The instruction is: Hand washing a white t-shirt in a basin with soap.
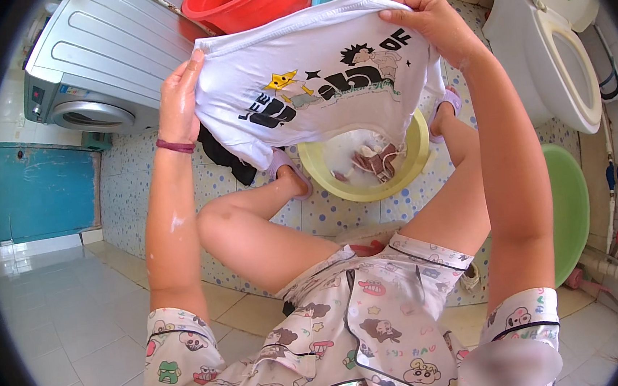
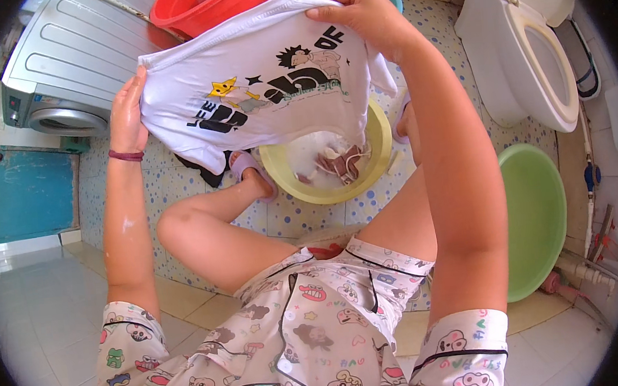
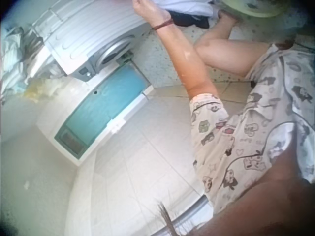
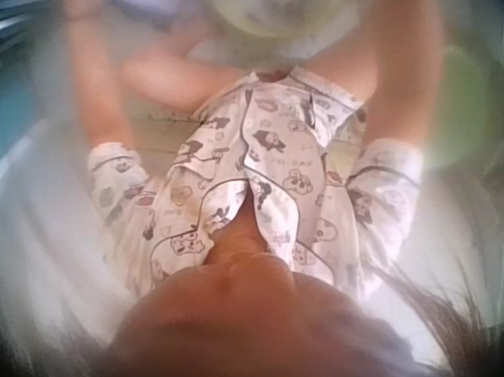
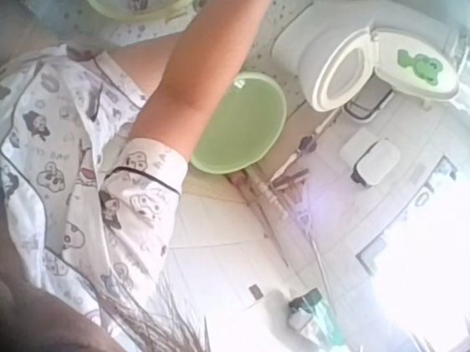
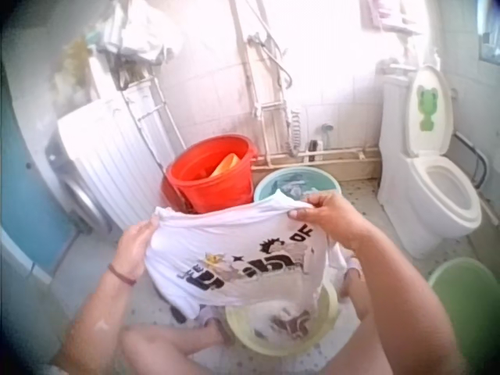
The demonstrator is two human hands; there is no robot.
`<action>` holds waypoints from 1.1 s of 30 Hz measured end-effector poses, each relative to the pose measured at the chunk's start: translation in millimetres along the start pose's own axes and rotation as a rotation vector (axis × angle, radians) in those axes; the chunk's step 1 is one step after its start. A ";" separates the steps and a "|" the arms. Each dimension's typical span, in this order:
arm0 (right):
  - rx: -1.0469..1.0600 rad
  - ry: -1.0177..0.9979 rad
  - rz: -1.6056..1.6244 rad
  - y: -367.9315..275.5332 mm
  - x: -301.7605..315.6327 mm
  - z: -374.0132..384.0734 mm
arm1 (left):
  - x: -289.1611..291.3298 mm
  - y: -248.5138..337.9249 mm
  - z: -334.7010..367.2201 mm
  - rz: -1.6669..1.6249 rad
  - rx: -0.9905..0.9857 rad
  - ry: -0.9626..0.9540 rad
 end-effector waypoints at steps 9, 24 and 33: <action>-0.092 -0.135 0.137 10.1 2.5 6.4 | -10.6 10.2 4.5 -0.136 0.081 0.010; -0.229 -0.203 0.361 22.8 -10.9 4.2 | -2.6 -13.0 7.7 -0.359 0.280 -0.058; -0.260 -0.271 0.426 42.5 -11.2 16.1 | -6.7 -31.2 13.7 -0.350 0.334 -0.107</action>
Point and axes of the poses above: each hand's wrist, its own z-axis towards the middle knuckle, its own x-axis out of the back of the hand, y = z × x, the point moved 4 cm from there along z, towards the middle knuckle, and after that the axes turned 13 degrees about -x, right-handed, at the moved point
